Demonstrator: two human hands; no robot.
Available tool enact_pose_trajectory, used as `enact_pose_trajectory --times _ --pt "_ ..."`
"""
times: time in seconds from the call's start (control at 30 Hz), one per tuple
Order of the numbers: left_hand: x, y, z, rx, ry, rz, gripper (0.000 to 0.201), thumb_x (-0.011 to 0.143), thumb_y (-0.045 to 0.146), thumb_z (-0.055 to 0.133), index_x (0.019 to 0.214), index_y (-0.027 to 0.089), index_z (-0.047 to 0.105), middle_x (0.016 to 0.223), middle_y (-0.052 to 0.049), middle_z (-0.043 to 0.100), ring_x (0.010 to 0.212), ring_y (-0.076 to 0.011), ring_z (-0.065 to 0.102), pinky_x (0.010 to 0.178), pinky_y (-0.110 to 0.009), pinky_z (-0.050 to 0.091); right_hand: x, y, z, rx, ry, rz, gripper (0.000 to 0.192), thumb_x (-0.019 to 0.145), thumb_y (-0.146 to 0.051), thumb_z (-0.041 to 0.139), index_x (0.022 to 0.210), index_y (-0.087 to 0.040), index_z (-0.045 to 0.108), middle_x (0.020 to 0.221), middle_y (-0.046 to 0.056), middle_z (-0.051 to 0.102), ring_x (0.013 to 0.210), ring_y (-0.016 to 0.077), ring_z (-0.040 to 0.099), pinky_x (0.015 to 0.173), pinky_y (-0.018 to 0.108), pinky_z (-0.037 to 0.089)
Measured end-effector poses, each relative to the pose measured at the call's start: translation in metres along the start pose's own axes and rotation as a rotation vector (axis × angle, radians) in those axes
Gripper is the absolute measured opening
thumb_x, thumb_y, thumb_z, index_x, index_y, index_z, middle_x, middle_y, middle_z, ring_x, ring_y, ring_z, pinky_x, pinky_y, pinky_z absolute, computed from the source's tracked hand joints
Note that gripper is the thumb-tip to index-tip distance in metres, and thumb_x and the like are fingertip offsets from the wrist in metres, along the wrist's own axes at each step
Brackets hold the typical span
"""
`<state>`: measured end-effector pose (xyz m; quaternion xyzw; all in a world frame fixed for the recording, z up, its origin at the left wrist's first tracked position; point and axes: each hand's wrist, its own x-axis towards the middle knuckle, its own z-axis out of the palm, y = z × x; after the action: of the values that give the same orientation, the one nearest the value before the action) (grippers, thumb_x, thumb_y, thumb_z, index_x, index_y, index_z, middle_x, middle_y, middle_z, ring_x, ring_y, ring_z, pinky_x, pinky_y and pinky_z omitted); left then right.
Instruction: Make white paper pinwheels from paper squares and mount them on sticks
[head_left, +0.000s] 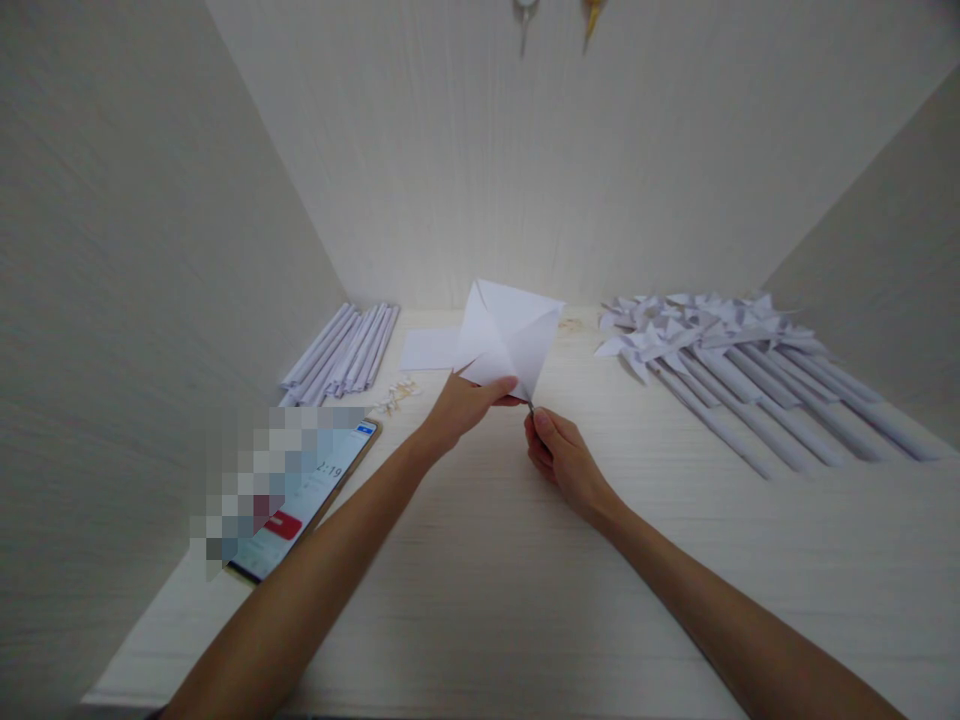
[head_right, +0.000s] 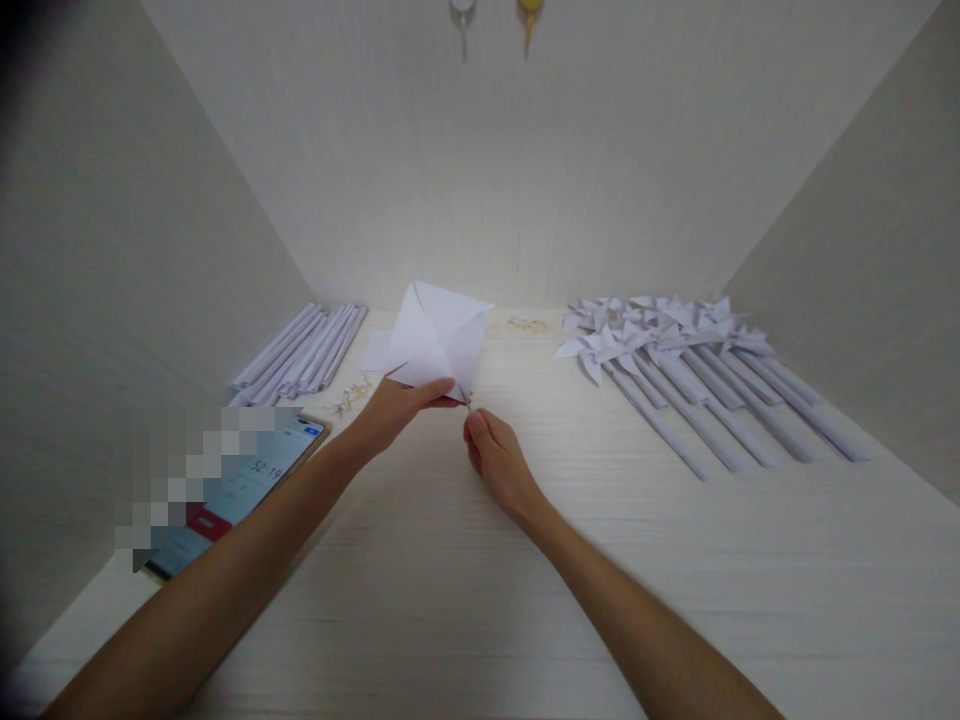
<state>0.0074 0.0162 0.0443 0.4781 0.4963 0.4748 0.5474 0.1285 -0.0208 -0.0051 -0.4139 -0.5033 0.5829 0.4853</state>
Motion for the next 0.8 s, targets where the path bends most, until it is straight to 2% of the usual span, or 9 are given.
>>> enact_pose_trajectory --times 0.3,0.8 --pt "-0.0012 0.0007 0.0006 0.002 0.02 -0.016 0.02 0.057 0.018 0.065 0.075 0.01 0.065 0.072 -0.005 0.068 0.068 -0.0181 0.064 0.068 -0.032 0.054 -0.0008 -0.0004 -0.0007 -0.056 -0.001 -0.009 0.036 0.08 -0.047 0.038 0.057 -0.019 0.037 0.041 -0.01 0.025 0.034 0.0042 0.019 0.033 0.019 0.014" --pt "0.0026 -0.0021 -0.0019 -0.048 -0.019 0.024 0.028 0.054 0.017 0.066 0.081 0.01 0.064 0.081 -0.006 0.068 0.066 -0.0162 0.063 0.066 -0.032 0.054 -0.0001 0.0016 -0.0031 -0.132 -0.001 -0.045 0.038 0.08 -0.048 0.037 0.055 -0.019 0.036 0.042 -0.009 0.025 0.035 0.0051 0.021 0.035 0.02 0.015"
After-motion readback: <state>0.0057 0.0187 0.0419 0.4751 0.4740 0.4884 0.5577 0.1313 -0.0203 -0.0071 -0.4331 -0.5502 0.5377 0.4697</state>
